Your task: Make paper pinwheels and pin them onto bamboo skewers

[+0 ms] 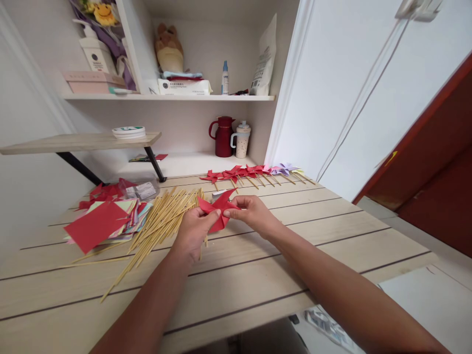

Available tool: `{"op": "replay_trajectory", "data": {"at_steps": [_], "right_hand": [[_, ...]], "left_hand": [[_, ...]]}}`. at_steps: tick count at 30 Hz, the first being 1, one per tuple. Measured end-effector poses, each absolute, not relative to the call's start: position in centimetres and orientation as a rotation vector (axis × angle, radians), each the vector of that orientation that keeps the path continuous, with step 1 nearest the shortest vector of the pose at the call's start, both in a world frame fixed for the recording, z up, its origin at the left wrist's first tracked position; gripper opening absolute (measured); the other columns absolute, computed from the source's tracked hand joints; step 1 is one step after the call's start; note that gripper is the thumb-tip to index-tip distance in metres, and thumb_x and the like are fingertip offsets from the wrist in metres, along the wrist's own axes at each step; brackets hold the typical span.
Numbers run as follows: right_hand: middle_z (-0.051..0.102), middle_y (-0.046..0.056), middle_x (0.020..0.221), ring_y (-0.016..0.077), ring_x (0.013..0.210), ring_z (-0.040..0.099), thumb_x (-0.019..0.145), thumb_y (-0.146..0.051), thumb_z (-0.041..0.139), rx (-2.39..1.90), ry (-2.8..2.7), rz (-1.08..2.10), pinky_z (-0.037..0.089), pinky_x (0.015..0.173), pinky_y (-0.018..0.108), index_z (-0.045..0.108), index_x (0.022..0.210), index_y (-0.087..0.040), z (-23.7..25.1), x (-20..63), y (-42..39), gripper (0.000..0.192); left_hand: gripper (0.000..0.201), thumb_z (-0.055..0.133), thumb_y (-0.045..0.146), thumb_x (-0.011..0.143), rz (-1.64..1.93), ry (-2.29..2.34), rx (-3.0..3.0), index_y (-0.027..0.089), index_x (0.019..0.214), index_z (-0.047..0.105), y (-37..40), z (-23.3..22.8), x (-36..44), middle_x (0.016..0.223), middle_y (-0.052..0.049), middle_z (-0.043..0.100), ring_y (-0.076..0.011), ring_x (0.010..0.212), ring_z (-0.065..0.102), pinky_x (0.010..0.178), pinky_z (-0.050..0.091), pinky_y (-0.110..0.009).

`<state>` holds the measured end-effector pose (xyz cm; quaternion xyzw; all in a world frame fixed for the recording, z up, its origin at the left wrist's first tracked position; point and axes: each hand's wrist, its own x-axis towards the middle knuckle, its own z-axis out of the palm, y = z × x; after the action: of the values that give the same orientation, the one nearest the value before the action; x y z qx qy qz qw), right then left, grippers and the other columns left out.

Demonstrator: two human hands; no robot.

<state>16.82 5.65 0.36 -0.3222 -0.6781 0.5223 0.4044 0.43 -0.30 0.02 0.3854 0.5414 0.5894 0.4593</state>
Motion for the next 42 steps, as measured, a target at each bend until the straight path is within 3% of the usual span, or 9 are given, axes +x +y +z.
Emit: {"op": "replay_trajectory", "data": {"at_steps": [11,33,42], "right_hand": [[0.059,-0.003,0.063,0.0141,0.064,0.051,0.065,-0.045,0.087,-0.833,-1.666,1.31,0.038,0.065,0.03,0.063,0.062,-0.019,-0.02,16.71,5.87,0.036],[0.064,-0.003,0.064,0.014,0.062,0.057,0.057,-0.04,0.092,-0.833,-1.569,1.398,0.041,0.064,0.029,0.059,0.062,-0.02,-0.28,16.58,6.1,0.039],[0.072,0.0,0.076,0.0169,0.073,0.065,0.059,-0.035,0.091,-0.736,-1.517,1.494,0.049,0.076,0.032,0.07,0.072,-0.019,-0.18,16.22,5.76,0.029]], "left_hand": [[0.035,0.088,0.036,0.061,1.474,1.276,0.895,0.013,0.085,0.077,-0.54,0.01,0.53,0.089,-0.012,0.079,-0.0232,0.082,0.073,0.08,0.054,-0.035],[0.037,0.087,0.039,0.062,1.414,1.249,0.963,0.012,0.086,0.078,-0.51,-0.17,0.32,0.092,-0.013,0.079,-0.0239,0.086,0.072,0.079,0.053,-0.034],[0.026,0.083,0.034,0.065,1.48,1.333,0.986,0.013,0.08,0.078,-0.14,-0.3,0.62,0.081,-0.009,0.078,-0.0204,0.074,0.07,0.07,0.053,-0.03]]}}
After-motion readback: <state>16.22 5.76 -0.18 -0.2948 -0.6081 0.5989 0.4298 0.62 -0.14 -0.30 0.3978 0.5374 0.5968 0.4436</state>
